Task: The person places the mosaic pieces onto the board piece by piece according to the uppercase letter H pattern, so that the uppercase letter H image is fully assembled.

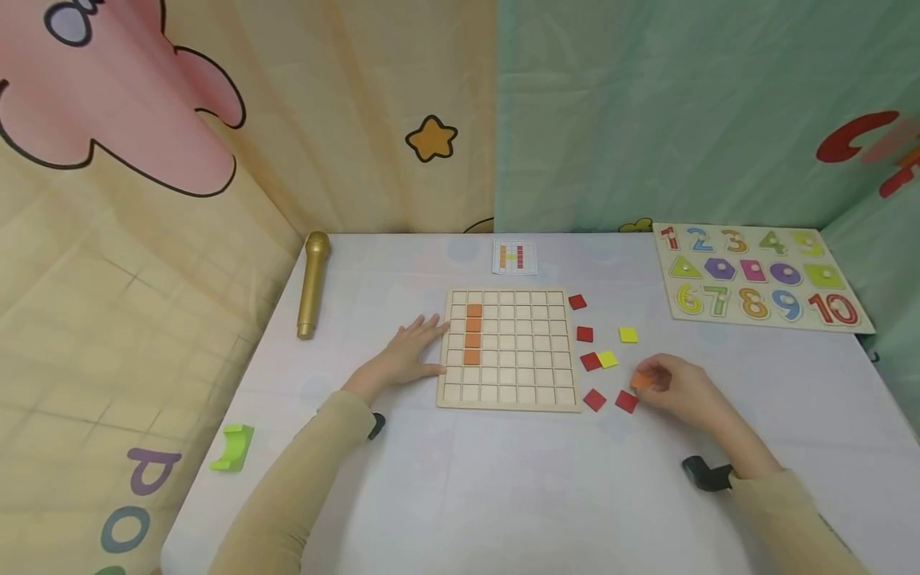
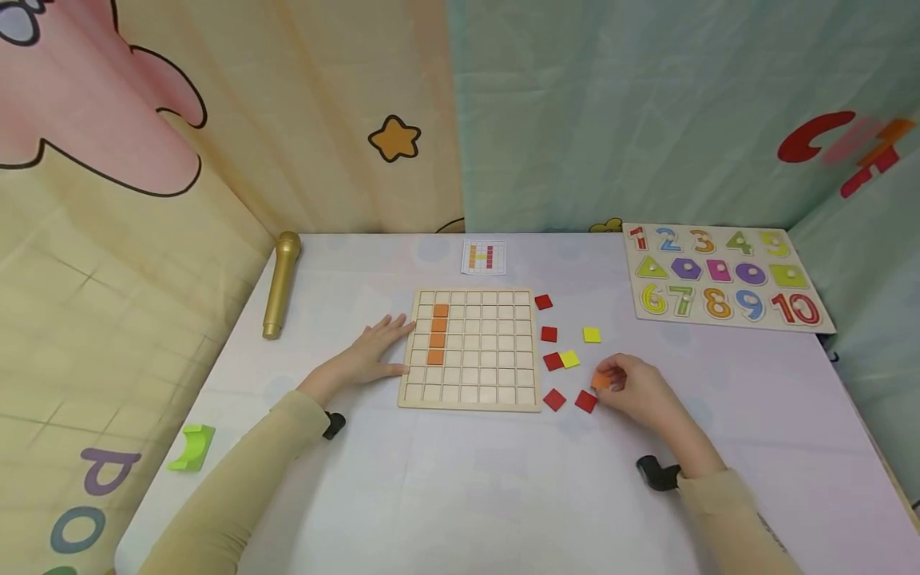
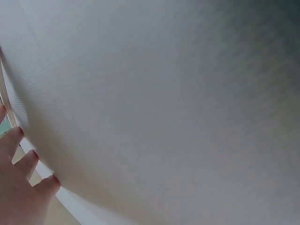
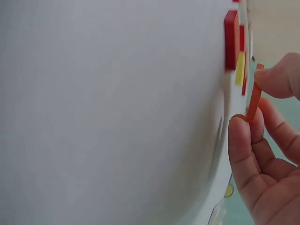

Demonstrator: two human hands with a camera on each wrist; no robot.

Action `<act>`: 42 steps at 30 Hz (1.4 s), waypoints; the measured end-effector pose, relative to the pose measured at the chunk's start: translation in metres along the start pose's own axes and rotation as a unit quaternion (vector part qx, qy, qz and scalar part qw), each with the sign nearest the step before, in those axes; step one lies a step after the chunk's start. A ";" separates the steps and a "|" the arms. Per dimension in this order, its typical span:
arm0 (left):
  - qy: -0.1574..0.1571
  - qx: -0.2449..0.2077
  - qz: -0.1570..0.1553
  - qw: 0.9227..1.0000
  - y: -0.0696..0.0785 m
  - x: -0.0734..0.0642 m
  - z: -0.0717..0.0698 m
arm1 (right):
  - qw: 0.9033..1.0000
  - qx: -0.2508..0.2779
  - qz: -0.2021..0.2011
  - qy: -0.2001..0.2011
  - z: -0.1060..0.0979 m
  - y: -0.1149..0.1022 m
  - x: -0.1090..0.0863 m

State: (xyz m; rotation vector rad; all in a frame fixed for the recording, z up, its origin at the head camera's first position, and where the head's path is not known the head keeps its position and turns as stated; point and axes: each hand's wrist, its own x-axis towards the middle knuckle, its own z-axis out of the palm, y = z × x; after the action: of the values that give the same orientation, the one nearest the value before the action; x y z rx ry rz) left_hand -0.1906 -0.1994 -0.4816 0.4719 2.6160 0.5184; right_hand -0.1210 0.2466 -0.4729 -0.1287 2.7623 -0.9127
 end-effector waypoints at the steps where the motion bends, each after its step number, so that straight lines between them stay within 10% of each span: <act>1: 0.000 -0.001 0.001 1.000 0.000 0.000 0.000 | 1.000 0.006 -0.002 -0.001 0.002 -0.004 0.002; 24: 0.005 -0.006 0.011 1.000 -0.001 -0.003 -0.002 | 0.980 0.093 -0.150 -0.094 0.102 -0.153 0.064; 42: 0.002 -0.004 0.015 1.000 0.002 -0.001 -0.003 | 0.979 -0.029 -0.179 -0.090 0.123 -0.182 0.077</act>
State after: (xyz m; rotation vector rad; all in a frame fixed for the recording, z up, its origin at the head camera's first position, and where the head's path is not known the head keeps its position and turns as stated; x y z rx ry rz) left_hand -0.1904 -0.1988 -0.4780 0.5083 2.6145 0.5395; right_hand -0.1636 0.0177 -0.4741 -0.7016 2.6398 -0.8503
